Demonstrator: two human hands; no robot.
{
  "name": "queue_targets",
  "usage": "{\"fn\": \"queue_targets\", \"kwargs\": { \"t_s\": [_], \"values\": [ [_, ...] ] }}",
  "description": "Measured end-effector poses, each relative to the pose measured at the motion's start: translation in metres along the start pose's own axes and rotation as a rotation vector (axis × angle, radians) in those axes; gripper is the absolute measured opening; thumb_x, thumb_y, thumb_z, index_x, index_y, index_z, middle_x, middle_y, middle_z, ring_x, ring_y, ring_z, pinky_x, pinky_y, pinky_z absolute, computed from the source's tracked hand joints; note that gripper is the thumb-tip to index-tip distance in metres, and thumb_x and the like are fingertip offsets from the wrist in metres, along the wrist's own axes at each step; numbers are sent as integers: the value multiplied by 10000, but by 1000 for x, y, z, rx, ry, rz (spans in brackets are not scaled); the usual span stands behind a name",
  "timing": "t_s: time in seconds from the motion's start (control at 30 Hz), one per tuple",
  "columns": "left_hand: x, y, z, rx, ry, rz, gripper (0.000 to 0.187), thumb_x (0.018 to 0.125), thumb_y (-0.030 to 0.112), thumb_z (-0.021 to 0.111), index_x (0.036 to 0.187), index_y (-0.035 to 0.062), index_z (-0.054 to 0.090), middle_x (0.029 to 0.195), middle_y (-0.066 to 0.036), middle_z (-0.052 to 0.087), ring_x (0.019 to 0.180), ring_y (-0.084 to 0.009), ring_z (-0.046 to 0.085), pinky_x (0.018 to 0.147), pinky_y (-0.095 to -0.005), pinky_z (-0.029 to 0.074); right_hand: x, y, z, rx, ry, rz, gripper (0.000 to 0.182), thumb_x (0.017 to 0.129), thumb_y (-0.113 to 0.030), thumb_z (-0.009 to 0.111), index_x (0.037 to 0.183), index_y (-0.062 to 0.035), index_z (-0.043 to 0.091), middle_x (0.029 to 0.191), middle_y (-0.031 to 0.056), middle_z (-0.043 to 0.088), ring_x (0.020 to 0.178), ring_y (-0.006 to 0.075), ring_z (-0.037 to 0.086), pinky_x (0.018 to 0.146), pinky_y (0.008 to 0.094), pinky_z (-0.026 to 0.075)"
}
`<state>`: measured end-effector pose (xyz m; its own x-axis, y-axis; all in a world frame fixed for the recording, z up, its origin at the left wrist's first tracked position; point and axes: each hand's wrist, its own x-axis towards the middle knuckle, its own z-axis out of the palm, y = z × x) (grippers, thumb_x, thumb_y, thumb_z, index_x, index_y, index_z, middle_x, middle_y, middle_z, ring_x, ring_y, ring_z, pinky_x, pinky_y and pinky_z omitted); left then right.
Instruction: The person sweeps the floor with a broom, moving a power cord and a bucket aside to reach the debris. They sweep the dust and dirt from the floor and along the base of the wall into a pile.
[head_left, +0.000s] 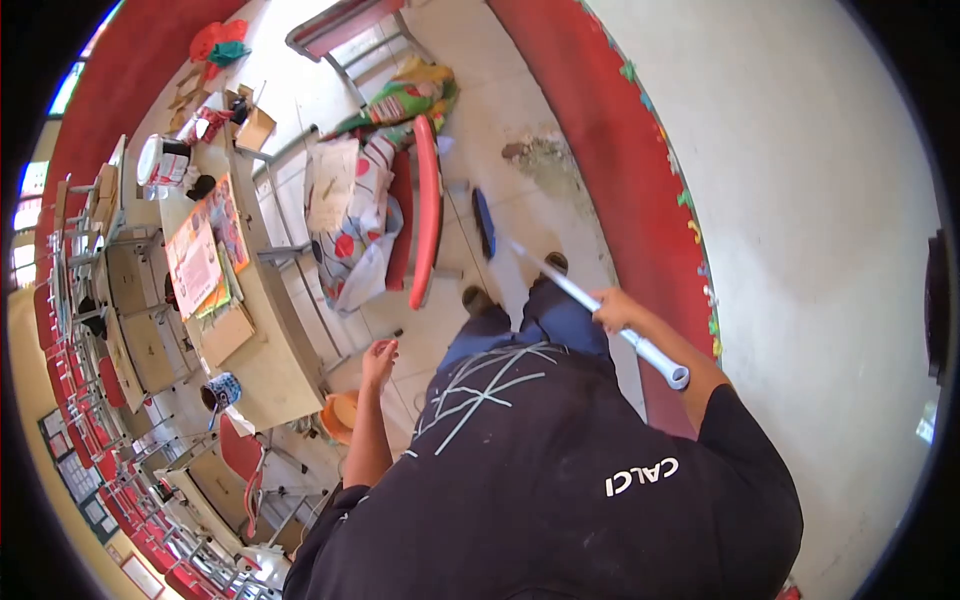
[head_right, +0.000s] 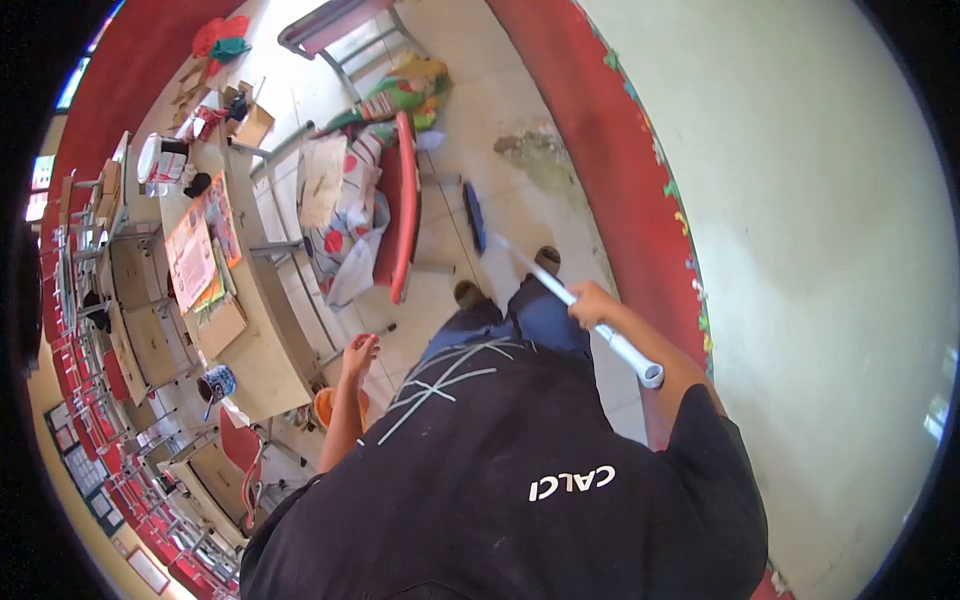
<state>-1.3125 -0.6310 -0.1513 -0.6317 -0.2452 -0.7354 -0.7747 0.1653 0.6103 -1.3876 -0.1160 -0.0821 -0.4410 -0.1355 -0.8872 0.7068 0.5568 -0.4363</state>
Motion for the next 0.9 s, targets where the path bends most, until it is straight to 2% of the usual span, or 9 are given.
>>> {"fn": "queue_targets", "kwargs": {
  "t_s": [0.13, 0.3, 0.33, 0.47, 0.57, 0.67, 0.73, 0.8, 0.9],
  "values": [
    [0, 22, 14, -6, 34, 27, 328, 810, 318, 630, 969, 34, 585, 838, -45, 617, 733, -126, 582, 600, -245, 436, 71, -27, -30, -295, -1, -211, 266, 660, -53, 578, 912, 13, 630, 584, 140, 592, 449, 213, 584, 427, 342, 481],
    [-11, -46, 0, -52, 34, -78, 344, 799, 326, 647, 956, 27, 583, 802, -62, 622, 637, -142, 589, 513, -258, 451, 147, -100, -139, -667, 143, -117, 261, 641, -90, 554, 851, 38, 640, 682, 192, 631, 642, 275, 655, 586, 388, 527],
    [-52, -4, 13, 162, 99, -102, 348, 788, 326, 659, 952, 28, 584, 808, -65, 626, 618, -159, 596, 497, -266, 457, 155, -111, -156, -703, 192, -141, 264, 641, -88, 547, 848, 46, 640, 705, 213, 632, 673, 292, 657, 612, 391, 530],
    [-58, -74, 20, -30, 119, -418, 310, 782, 296, 665, 918, 26, 598, 785, -64, 631, 616, -165, 599, 494, -276, 460, 194, -141, -203, -847, 496, -295, 281, 635, -110, 563, 856, 43, 645, 764, 248, 629, 752, 323, 650, 660, 389, 527],
    [-61, -59, 46, -79, 223, -308, 296, 797, 281, 648, 916, 15, 596, 780, -60, 628, 622, -155, 597, 503, -266, 458, 200, -147, -238, -643, 396, -305, 269, 655, -79, 540, 881, 31, 636, 669, 208, 613, 592, 295, 632, 531, 383, 505],
    [-53, 22, 73, -35, 270, -70, 270, 818, 251, 624, 912, 0, 599, 761, -46, 622, 633, -113, 574, 547, -235, 444, 160, -132, -247, -357, 305, -443, 314, 682, -25, 487, 971, 6, 606, 526, 113, 528, 402, 197, 530, 381, 339, 416],
    [-17, 32, 74, -34, 242, 63, 219, 832, 223, 611, 894, 13, 609, 744, -29, 614, 621, -82, 544, 550, -224, 420, 104, -120, -227, -149, 295, -432, 434, 689, -8, 488, 1119, -14, 549, 521, 76, 499, 386, 155, 494, 354, 308, 387],
    [-2, 112, 83, 137, 185, 198, 201, 830, 217, 609, 877, 21, 618, 724, -23, 611, 626, -84, 540, 573, -232, 422, 95, -75, -202, -109, 457, -625, 463, 666, -51, 521, 1119, 47, 522, 667, 167, 590, 457, 235, 561, 454, 358, 451],
    [48, 185, 81, 288, 68, 374, 257, 803, 270, 628, 842, 16, 628, 663, -36, 601, 615, -117, 552, 584, -258, 441, 33, -57, -168, 115, 331, -397, 541, 691, -30, 518, 1228, 7, 464, 645, 107, 550, 408, 170, 508, 410, 302, 424]
  ]
}}
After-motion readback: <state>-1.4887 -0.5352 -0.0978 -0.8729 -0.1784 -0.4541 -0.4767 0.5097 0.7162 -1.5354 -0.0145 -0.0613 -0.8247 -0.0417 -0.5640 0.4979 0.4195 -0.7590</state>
